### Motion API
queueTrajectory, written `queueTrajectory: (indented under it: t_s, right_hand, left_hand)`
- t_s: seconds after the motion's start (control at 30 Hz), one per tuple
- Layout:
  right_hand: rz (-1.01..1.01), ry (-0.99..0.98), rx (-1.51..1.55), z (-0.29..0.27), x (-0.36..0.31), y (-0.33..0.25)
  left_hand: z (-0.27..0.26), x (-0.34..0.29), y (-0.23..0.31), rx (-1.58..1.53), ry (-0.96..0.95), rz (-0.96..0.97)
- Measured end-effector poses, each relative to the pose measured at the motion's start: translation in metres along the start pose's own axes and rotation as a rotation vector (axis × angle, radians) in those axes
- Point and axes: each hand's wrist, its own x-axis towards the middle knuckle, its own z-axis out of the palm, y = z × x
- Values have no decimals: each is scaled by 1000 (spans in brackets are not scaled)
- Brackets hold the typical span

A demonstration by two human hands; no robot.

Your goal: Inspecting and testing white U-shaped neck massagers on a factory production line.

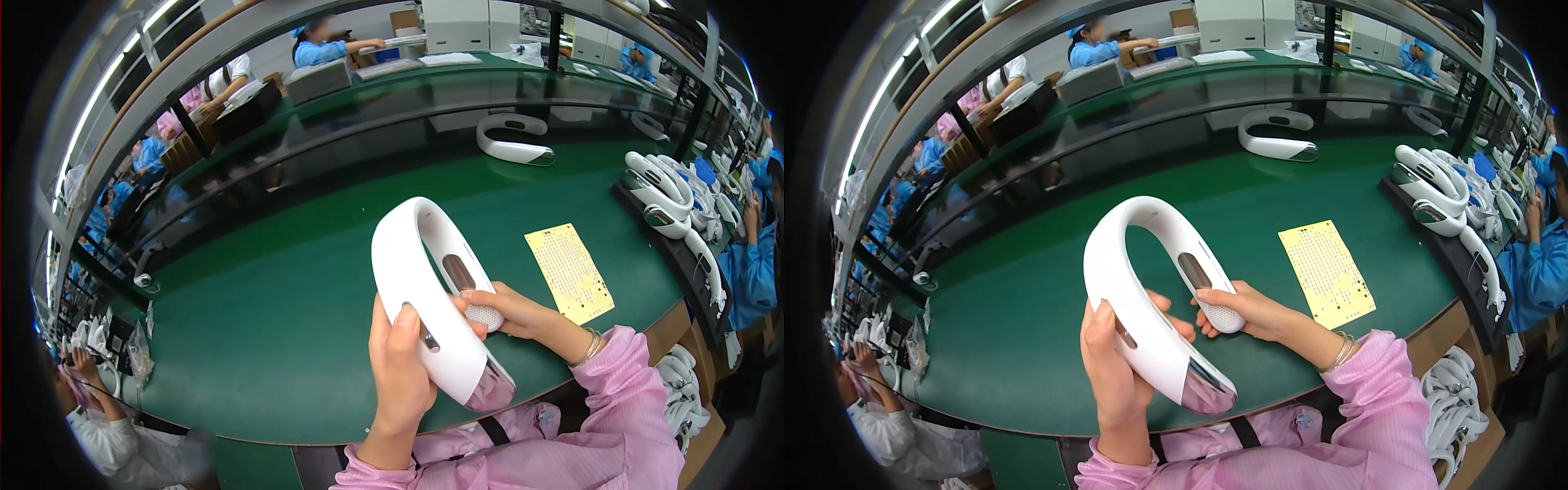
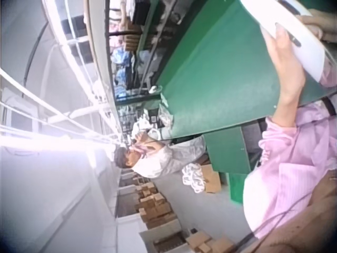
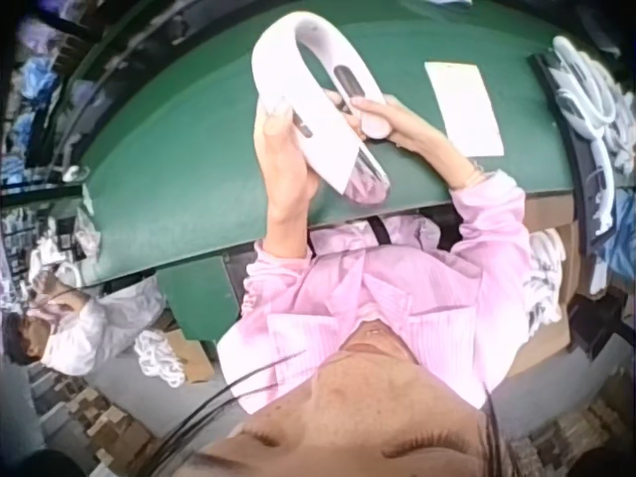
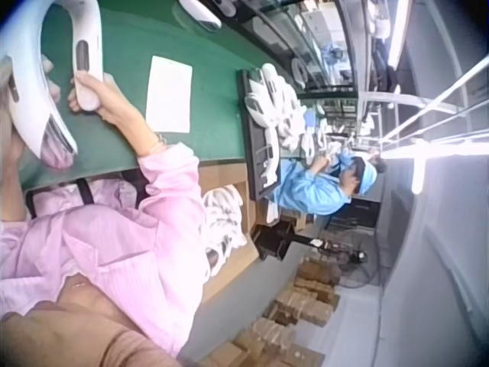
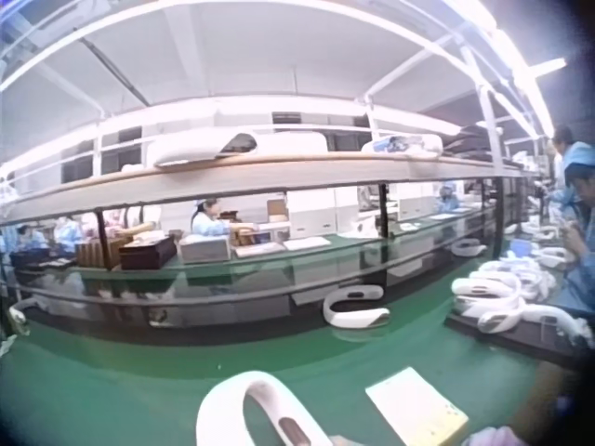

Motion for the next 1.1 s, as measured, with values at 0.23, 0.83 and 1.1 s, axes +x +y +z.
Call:
queueTrajectory:
  t_s: [0.23, 0.83, 1.1]
  right_hand:
    - [31, -18, 155, 3, -3, 0]
    - [18, -224, 165, -7, 0, 6]
    - [35, -143, 82, -1, -3, 0]
  left_hand:
    - [24, 12, 8, -108, -27, -32]
    - [29, -11, -1, 20, -26, -1]
    - [27, -21, 2, 2, -123, -27]
